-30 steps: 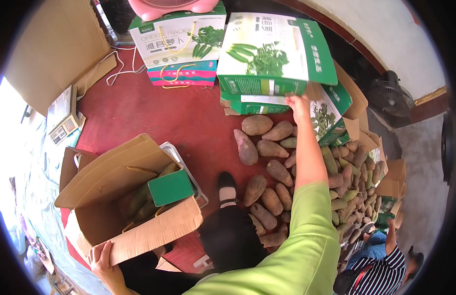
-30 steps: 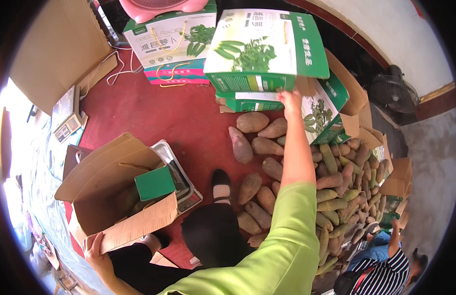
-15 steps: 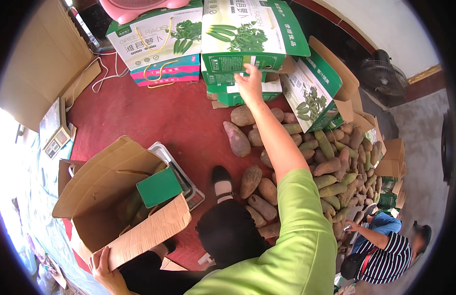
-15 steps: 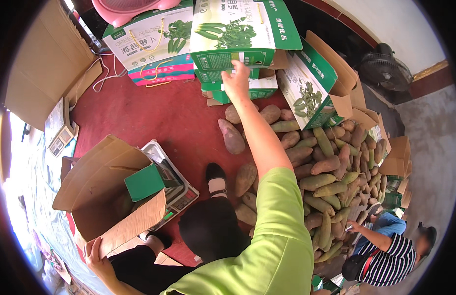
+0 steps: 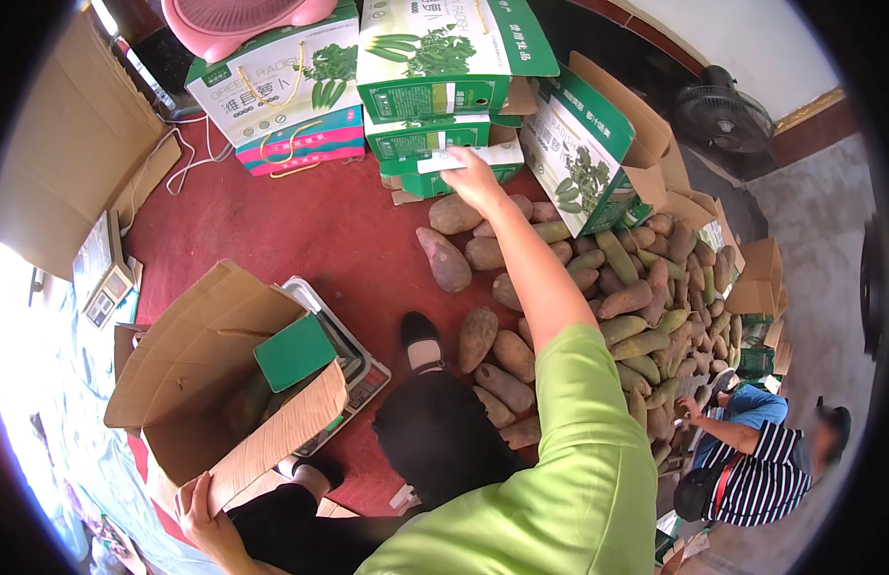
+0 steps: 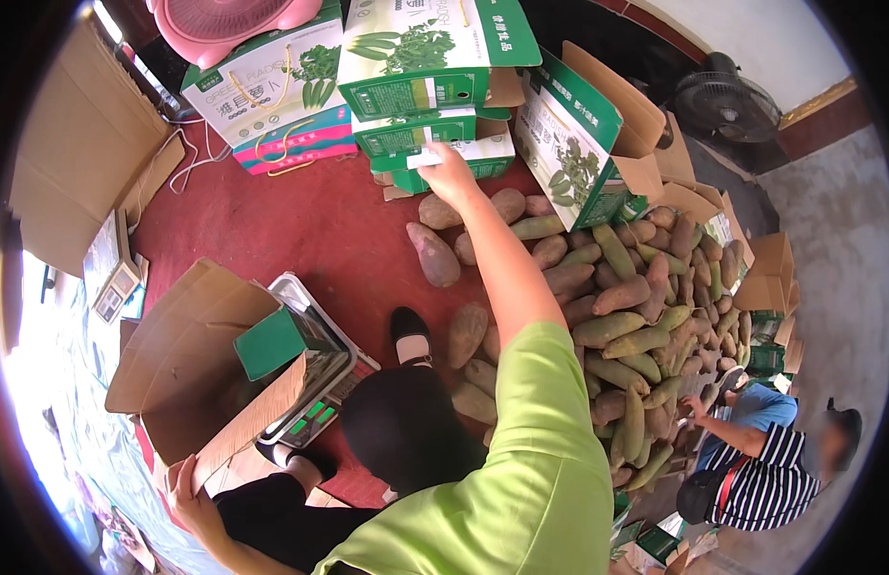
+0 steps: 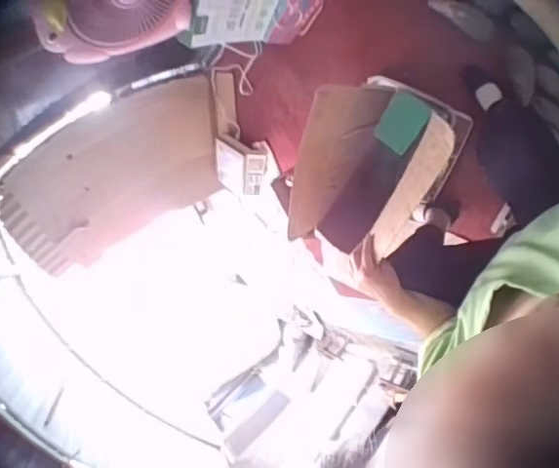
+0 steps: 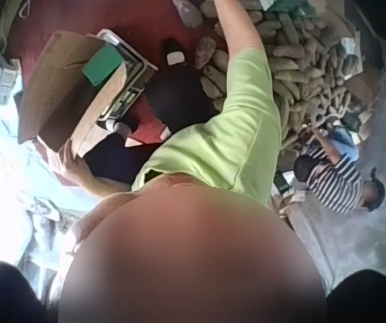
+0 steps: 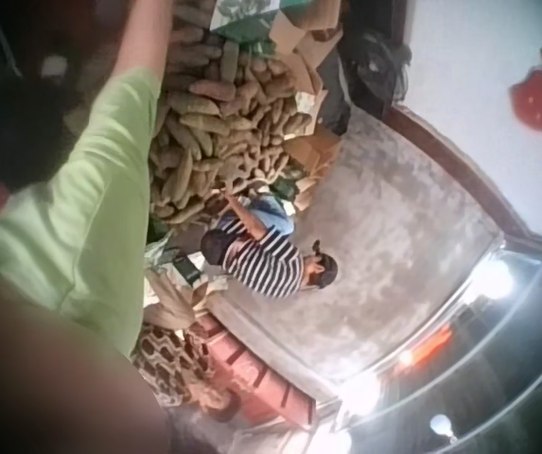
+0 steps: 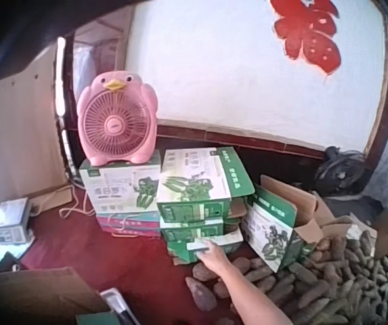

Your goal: Sort produce and pack them into cardboard boxes while using an electronic scale.

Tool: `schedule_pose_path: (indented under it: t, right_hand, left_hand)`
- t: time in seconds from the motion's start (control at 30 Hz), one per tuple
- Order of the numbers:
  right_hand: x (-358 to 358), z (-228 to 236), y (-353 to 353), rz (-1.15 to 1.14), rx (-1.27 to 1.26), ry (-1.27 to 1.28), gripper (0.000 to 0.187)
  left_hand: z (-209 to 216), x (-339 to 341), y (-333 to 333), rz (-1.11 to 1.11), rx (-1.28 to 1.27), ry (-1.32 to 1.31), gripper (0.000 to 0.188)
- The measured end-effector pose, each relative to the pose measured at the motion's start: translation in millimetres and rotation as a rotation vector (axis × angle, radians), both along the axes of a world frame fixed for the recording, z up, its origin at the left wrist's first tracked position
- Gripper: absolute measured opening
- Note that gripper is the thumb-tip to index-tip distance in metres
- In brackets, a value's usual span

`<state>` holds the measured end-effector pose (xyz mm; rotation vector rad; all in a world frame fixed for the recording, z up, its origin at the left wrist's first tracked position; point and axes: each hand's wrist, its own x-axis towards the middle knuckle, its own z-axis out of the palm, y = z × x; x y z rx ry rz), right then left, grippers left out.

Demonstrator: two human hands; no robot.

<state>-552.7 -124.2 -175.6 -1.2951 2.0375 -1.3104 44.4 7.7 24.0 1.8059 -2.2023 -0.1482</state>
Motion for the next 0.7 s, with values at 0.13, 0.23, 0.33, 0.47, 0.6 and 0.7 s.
schedule_pose_path:
  t: [0.13, 0.23, 0.33, 0.47, 0.6, 0.7]
  right_hand:
    - [1.9, -2.6, 77.6, -0.194, 0.146, -0.143, 0.045]
    - [-23.8, -11.2, 131.2, -0.27, 0.104, -0.003, 0.042]
    - [-44.0, 3.9, 181.9, -0.43, 0.212, 0.145, 0.036]
    - [-88.4, 25.9, 231.5, -0.807, 0.16, 0.321, 0.054]
    - [-106.4, 85.5, 238.9, -1.009, 0.3, 0.568, 0.075]
    - [-116.0, 119.4, 229.9, -0.946, 0.511, 0.742, 0.08]
  left_hand:
    - [1.7, -1.9, 4.7, 0.015, 0.011, 0.009, 0.029]
    - [13.9, -12.3, 7.9, -0.001, 0.002, -0.008, 0.029]
    - [15.6, -13.6, 10.6, -0.014, -0.005, -0.027, 0.028]
    - [11.3, -14.0, 10.8, -0.002, 0.018, -0.009, 0.028]
    - [8.8, -11.8, 10.6, 0.007, 0.002, -0.022, 0.027]
    - [5.2, -4.9, 11.6, -0.001, -0.023, -0.007, 0.027]
